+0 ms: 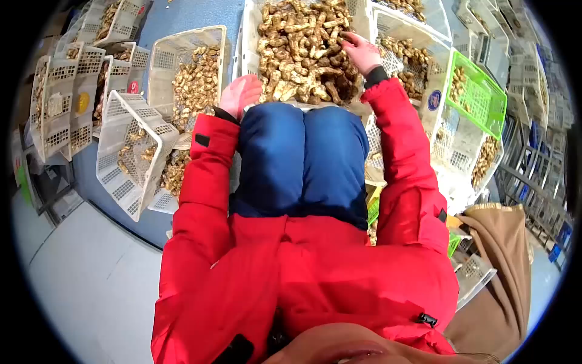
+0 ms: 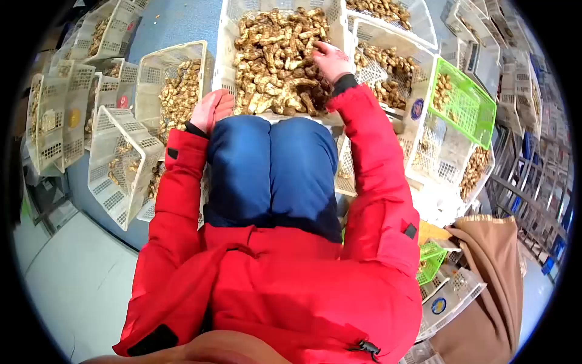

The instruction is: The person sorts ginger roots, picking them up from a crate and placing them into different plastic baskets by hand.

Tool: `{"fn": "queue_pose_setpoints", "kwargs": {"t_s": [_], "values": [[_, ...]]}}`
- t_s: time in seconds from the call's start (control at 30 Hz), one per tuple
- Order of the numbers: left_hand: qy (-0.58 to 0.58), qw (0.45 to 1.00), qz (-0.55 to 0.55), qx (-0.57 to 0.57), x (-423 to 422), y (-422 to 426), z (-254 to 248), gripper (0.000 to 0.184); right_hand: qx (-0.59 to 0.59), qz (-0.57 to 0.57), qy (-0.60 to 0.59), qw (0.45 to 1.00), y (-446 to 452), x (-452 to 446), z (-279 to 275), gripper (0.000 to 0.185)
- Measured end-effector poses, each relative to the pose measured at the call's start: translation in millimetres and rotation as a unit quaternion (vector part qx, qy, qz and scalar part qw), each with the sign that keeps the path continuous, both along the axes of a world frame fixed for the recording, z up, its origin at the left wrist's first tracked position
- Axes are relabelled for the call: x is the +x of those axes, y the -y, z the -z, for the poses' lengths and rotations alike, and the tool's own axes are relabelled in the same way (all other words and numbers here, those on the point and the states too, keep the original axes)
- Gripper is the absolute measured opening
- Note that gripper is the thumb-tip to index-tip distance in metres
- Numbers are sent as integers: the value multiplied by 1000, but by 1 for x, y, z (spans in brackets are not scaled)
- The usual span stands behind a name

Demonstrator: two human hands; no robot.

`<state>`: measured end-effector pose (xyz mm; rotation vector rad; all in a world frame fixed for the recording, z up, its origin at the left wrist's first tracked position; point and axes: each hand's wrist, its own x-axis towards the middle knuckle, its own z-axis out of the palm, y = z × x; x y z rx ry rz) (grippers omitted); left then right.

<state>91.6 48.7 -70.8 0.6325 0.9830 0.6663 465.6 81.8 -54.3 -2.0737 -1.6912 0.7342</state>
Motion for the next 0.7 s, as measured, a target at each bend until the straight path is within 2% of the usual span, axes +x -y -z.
{"fn": "queue_pose_setpoints", "kwargs": {"t_s": [0.07, 0.1, 0.13, 0.23, 0.27, 0.3, 0.37, 0.4, 0.43, 0.5, 0.57, 0.63, 0.7], "values": [[-51, 998, -47, 8, 0, 7, 3, 37, -75, -40, 92, 992, -48, -38, 13, 44], [-21, 998, -61, -5, 1, 7, -3, 35, -103, -64, 157, 980, -65, -47, 38, 45], [-34, 997, -72, -6, 3, 8, -2, 35, -79, -50, 194, 976, -72, -51, 61, 47], [-102, 992, -70, -4, 11, 7, -15, 37, -100, 41, 131, 985, -81, -50, 84, 48], [-101, 993, -68, -9, 11, 6, -17, 38, -35, 26, 178, 983, -76, -51, 84, 47], [-98, 993, -66, -12, 12, 6, -20, 38, -63, 69, 62, 994, -70, -42, 75, 45], [-123, 990, -73, -19, 15, 8, -23, 36, 8, 75, 32, 997, -54, -37, 81, 46], [-119, 990, -75, -18, 15, 8, -23, 36, -26, 114, -188, 975, -48, -32, 95, 48], [-116, 990, -79, -17, 14, 6, -23, 36, -25, 110, -412, 904, -43, -26, 114, 50], [-100, 991, -87, 15, 11, 9, -12, 35, -87, 154, -571, 802, -25, -29, 95, 53], [-32, 998, -56, 15, -1, 8, 8, 41, -93, 134, -670, 724, -12, -30, 67, 49], [-15, 997, -80, -3, 3, 7, 1, 38, -77, 91, -748, 653, 0, -37, 38, 47], [-4, 996, -87, -9, 3, 7, -1, 37, -80, 51, -697, 711, 14, -42, 6, 46]]}}
